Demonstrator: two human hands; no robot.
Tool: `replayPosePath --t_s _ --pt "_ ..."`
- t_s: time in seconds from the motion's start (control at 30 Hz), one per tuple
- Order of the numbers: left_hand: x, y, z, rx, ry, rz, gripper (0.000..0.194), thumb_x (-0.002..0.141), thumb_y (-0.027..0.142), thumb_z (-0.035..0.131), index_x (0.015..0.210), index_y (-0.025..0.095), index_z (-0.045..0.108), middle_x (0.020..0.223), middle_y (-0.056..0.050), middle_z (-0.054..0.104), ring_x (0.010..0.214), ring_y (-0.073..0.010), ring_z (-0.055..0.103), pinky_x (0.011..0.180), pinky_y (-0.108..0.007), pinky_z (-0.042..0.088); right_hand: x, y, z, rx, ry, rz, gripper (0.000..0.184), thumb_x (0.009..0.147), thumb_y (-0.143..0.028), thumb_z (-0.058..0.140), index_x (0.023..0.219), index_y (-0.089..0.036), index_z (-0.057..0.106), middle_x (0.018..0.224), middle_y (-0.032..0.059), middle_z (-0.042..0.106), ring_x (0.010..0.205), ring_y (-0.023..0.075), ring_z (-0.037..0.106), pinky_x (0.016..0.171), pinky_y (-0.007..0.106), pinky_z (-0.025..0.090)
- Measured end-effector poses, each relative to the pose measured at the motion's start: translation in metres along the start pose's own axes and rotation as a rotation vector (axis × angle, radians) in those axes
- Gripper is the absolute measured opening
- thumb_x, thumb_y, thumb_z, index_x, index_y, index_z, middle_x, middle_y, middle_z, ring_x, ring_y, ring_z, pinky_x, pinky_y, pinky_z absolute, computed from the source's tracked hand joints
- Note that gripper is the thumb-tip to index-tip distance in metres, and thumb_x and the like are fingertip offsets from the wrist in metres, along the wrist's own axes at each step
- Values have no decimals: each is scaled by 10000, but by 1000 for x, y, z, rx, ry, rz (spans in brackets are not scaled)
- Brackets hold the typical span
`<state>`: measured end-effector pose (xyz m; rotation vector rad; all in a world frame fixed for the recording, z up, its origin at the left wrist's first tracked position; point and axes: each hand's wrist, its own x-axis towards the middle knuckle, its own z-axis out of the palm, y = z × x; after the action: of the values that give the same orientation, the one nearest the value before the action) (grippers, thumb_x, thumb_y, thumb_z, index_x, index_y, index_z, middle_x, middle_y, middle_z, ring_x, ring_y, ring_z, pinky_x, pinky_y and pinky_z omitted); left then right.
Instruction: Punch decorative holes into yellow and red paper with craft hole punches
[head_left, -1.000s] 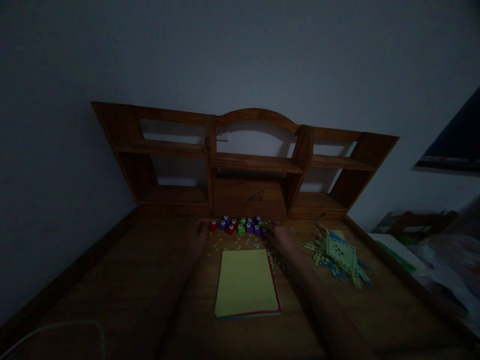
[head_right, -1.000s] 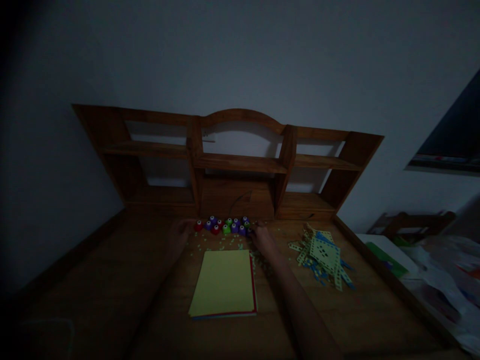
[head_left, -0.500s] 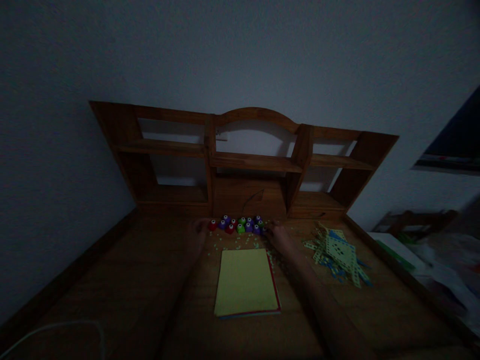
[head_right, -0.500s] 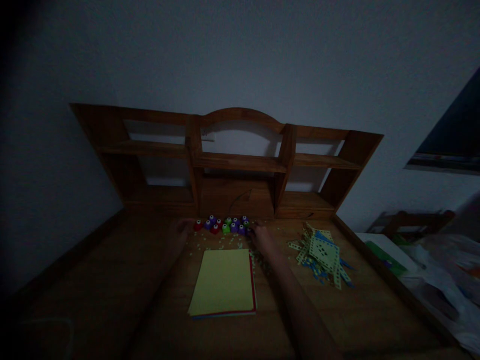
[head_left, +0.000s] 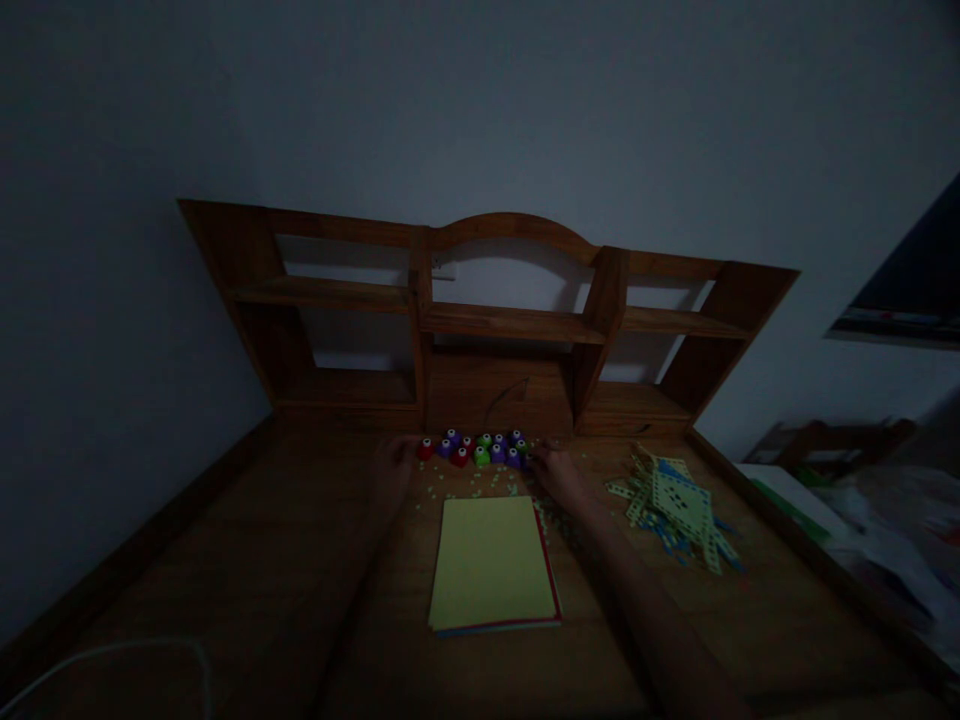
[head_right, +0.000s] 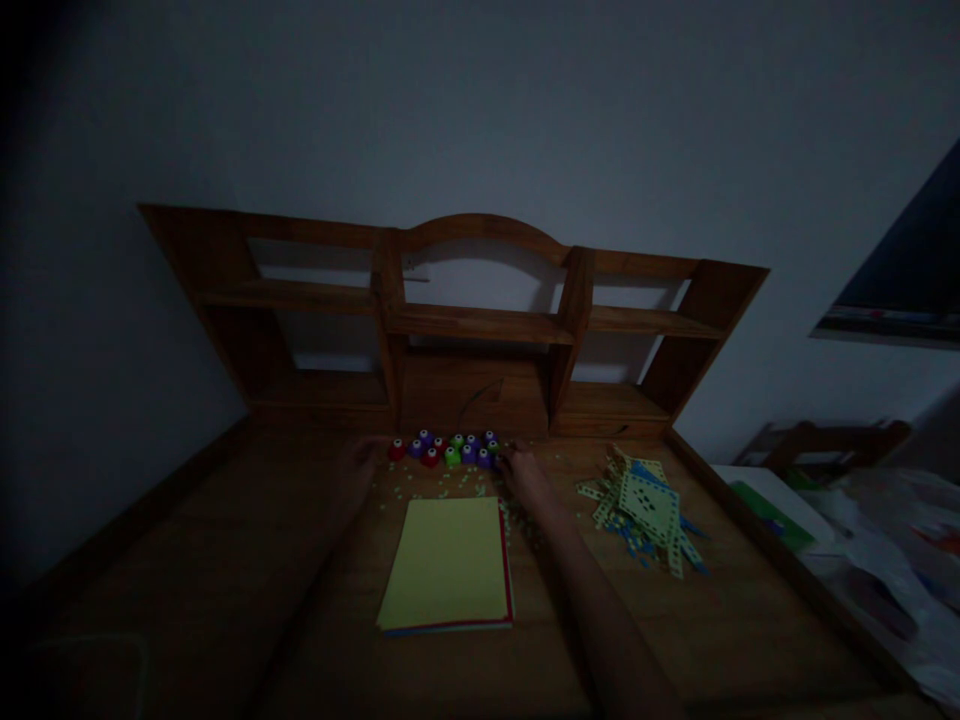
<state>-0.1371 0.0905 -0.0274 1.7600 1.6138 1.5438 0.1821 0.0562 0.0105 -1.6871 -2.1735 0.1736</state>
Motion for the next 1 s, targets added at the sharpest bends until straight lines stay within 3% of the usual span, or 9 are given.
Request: replayPosePath --t_s 0.4,0.63,0.77,0.87,1.0 --pt "0 5 -2 27 4 14 258 861 317 445 905 214 677 969 -54 661 950 -212 597 899 -371 449 2 -4 -2 -17 -18 27 255 918 -211 450 1038 -172 671 1090 95 617 958 175 600 849 228 397" --pt "1 3 -2 62 0 -15 265 848 314 449 917 210 682 951 -62 652 927 -223 599 861 -374 463 -9 -15 -26 -31 -4 39 267 928 -276 450 1097 -199 642 1128 98 607 945 189 609 815 238 402" --pt "1 17 -6 158 -18 55 285 878 302 402 914 221 672 954 -62 637 939 -227 588 886 -379 453 -40 -26 -44 26 10 -10 304 914 -293 482 1193 -245 594 1148 74 600 955 193 611 805 242 412" --pt "-1 42 -2 222 -62 144 292 889 277 384 975 228 659 996 -72 615 953 -228 581 896 -380 451 -78 -36 -49 117 12 -1 285 932 -295 428 1132 -253 627 1128 66 616 909 191 620 774 255 428" --pt "-28 80 7 157 -297 224 267 872 280 414 949 243 667 982 -68 621 934 -228 602 862 -381 483 -129 -43 -41 291 -36 86 296 910 -348 456 1118 -253 644 1134 86 643 982 237 619 846 309 459"
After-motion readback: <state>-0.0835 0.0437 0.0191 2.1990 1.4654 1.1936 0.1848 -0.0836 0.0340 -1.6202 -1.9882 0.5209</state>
